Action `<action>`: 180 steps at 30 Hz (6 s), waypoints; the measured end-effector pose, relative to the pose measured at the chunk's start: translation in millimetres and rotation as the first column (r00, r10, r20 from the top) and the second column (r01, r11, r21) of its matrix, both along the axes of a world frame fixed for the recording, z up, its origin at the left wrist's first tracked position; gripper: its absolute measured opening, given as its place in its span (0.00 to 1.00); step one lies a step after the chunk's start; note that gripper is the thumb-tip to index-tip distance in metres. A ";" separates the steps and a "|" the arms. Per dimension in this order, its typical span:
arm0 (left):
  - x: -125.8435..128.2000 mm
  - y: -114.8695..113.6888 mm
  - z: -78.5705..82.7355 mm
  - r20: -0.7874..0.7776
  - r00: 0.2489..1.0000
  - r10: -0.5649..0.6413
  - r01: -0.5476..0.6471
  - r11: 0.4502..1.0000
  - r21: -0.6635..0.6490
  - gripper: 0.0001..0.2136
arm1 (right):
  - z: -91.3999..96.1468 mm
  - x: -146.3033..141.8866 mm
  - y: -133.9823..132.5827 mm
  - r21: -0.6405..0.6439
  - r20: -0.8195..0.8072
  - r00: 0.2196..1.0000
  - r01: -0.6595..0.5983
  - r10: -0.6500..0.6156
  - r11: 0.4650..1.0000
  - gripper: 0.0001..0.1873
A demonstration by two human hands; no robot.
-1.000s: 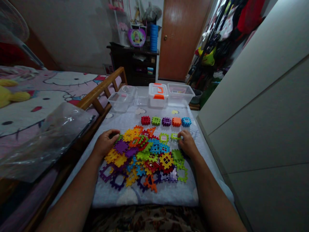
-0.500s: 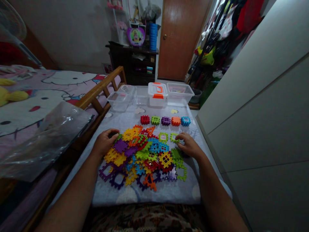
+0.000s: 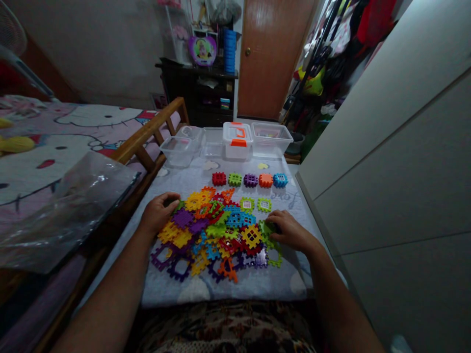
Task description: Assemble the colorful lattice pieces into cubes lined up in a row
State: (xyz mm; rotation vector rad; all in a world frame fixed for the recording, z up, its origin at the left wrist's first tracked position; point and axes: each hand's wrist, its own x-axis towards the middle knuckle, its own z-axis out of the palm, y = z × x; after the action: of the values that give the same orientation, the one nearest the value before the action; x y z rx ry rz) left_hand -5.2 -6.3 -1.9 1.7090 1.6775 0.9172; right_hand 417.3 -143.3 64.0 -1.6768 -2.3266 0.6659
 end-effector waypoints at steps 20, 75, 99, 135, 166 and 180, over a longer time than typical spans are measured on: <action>1.1 -1.0 3.0 0.001 1.000 -0.005 0.005 1.000 0.010 0.20 | 5.2 -9.6 26.7 0.075 -0.064 0.997 0.048 -0.043 0.996 0.12; 0.9 -2.8 4.8 -0.017 1.000 -0.005 0.005 1.000 0.018 0.19 | -10.1 -43.3 94.4 0.127 0.304 0.948 0.058 -0.094 0.990 0.21; -1.6 -0.2 -0.1 -0.020 1.000 -0.008 0.008 1.000 0.013 0.20 | -30.1 11.8 73.3 0.121 0.247 0.944 0.194 -0.219 0.973 0.27; 1.2 -2.9 4.0 0.022 1.000 -0.015 0.014 1.000 0.009 0.20 | 12.9 -81.6 194.4 0.215 0.361 0.914 0.111 -0.185 0.970 0.28; 2.8 -4.4 8.8 0.012 1.000 -0.027 0.027 0.999 0.022 0.19 | 0.6 -87.8 209.7 0.088 0.423 0.906 -0.021 -0.018 0.996 0.38; -0.9 0.0 4.6 0.026 0.996 -0.086 0.086 0.996 -0.001 0.22 | 16.4 -92.6 141.2 0.268 0.054 0.986 -0.164 0.155 0.949 0.17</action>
State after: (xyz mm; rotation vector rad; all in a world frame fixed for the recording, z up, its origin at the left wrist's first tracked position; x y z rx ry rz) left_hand -6.1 -6.3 2.7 1.7461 1.5750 0.8934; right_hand 324.7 -2.2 80.4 -1.4012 -2.4632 0.3262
